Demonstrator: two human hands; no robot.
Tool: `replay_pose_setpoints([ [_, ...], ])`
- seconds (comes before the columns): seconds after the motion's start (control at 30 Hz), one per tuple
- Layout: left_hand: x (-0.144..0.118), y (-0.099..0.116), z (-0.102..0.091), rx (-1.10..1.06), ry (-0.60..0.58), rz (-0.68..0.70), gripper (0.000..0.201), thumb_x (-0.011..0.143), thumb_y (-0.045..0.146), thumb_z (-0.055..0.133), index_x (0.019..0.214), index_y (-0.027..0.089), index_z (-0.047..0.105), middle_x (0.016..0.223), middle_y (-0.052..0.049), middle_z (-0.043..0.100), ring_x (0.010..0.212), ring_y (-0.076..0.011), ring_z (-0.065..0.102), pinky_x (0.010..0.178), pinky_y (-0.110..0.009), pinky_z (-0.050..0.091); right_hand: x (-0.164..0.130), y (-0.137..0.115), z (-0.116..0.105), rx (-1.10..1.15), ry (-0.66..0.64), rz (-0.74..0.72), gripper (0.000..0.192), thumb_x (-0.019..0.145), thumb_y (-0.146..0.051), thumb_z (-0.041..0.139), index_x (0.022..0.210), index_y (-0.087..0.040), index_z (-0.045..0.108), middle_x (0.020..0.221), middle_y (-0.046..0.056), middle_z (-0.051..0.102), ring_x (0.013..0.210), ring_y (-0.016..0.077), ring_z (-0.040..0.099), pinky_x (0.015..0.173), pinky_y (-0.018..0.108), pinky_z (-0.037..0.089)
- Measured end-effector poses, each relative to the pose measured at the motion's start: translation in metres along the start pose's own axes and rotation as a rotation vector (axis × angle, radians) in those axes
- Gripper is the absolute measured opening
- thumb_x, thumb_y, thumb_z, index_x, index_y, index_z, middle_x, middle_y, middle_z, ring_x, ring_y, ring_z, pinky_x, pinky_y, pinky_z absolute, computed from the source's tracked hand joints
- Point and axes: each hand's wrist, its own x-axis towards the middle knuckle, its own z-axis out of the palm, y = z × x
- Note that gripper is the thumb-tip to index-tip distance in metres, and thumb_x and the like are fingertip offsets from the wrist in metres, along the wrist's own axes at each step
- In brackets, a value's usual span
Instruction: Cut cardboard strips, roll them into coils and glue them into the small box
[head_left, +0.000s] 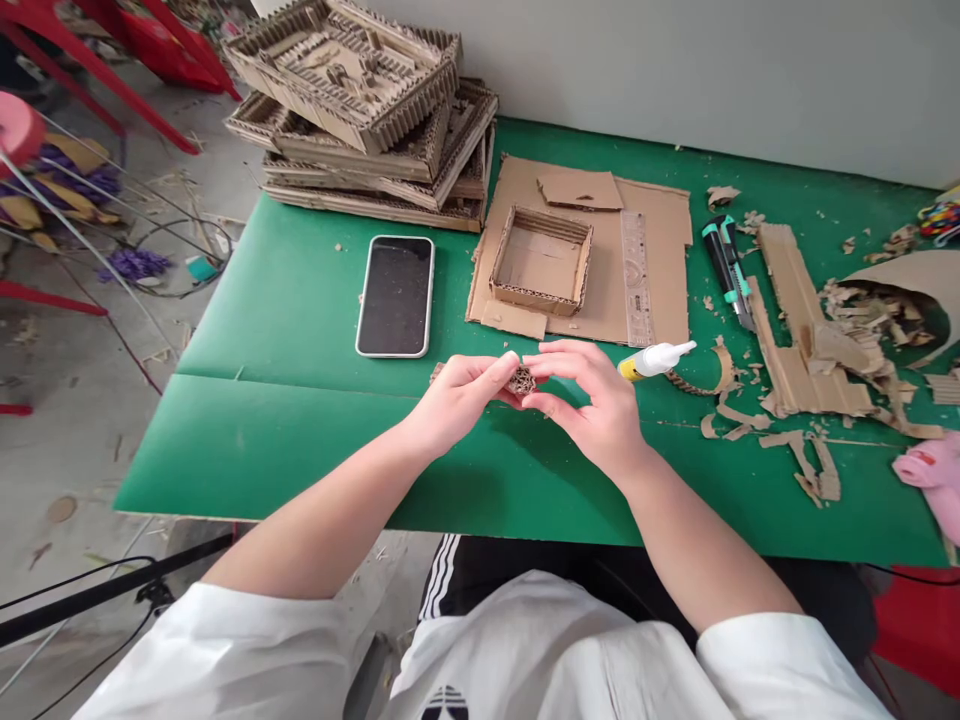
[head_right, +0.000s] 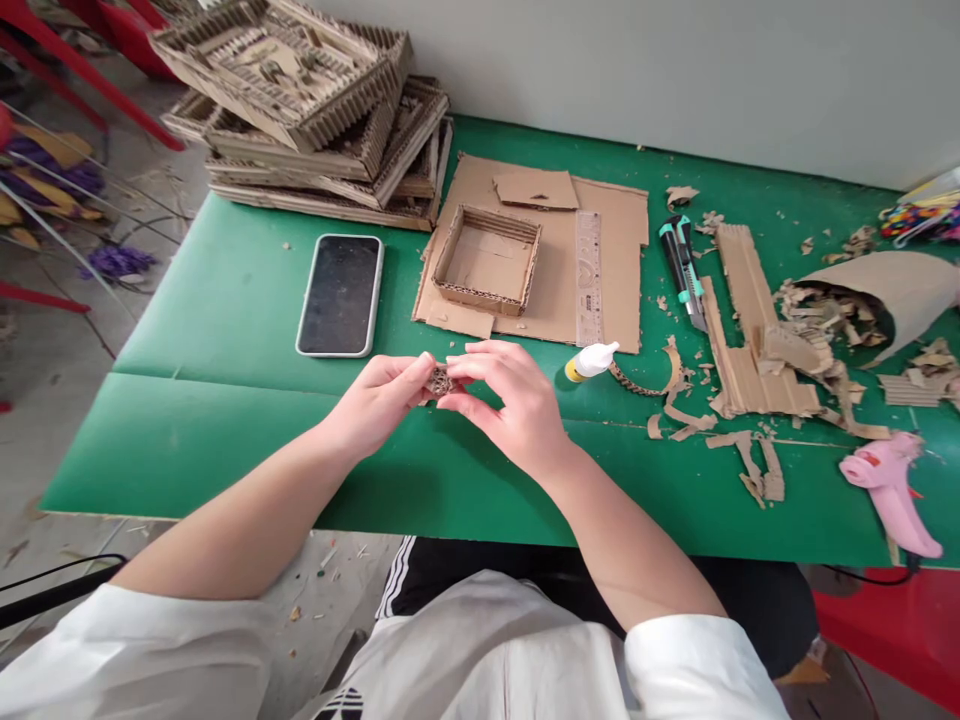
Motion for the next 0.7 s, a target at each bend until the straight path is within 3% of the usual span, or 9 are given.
replay_pose_setpoints([
  [0.27,0.0005,-0.0008,0.0011,-0.016,0.027,-0.031,0.055,0.081,0.062,0.053,0.083,0.01,0.071,0.079,-0.008,0.071,0.071,-0.0167,0.066,0.071,-0.03,0.056,-0.0005,-0.0003,0.0034,-0.073,0.05,-0.009,0.017,0.078,-0.024,0.068,0.092,-0.025,0.059,0.089,0.0,0.071,0.092,0.0173,0.065,0.083,0.036,0.056],
  [0.4,0.0005,0.0002,0.0013,-0.112,0.129,0.039,0.04,0.074,0.042,0.072,0.104,0.016,0.061,0.082,-0.003,0.07,0.077,-0.0155,0.067,0.07,-0.028,0.057,-0.0003,0.0014,0.003,-0.117,0.045,-0.03,0.016,0.079,-0.021,0.067,0.093,-0.025,0.059,0.089,0.001,0.07,0.09,0.0174,0.064,0.081,0.037,0.055],
  [0.5,0.0008,-0.0012,0.0011,-0.179,0.116,0.044,0.039,0.068,0.026,0.078,0.099,0.019,0.055,0.078,0.0,0.068,0.074,-0.0136,0.068,0.069,-0.026,0.058,-0.0007,0.0023,0.004,-0.147,0.037,-0.061,0.015,0.079,-0.022,0.067,0.092,-0.024,0.06,0.089,0.002,0.071,0.089,0.0176,0.063,0.08,0.036,0.055],
  [0.7,0.0008,-0.0023,0.001,-0.211,0.083,0.04,0.036,0.071,0.02,0.076,0.098,0.02,0.051,0.076,0.001,0.069,0.073,-0.0116,0.068,0.069,-0.025,0.059,-0.0015,0.0011,0.0065,-0.179,0.073,-0.084,0.015,0.076,-0.021,0.07,0.089,-0.022,0.062,0.085,0.004,0.071,0.086,0.0175,0.062,0.077,0.034,0.056],
])
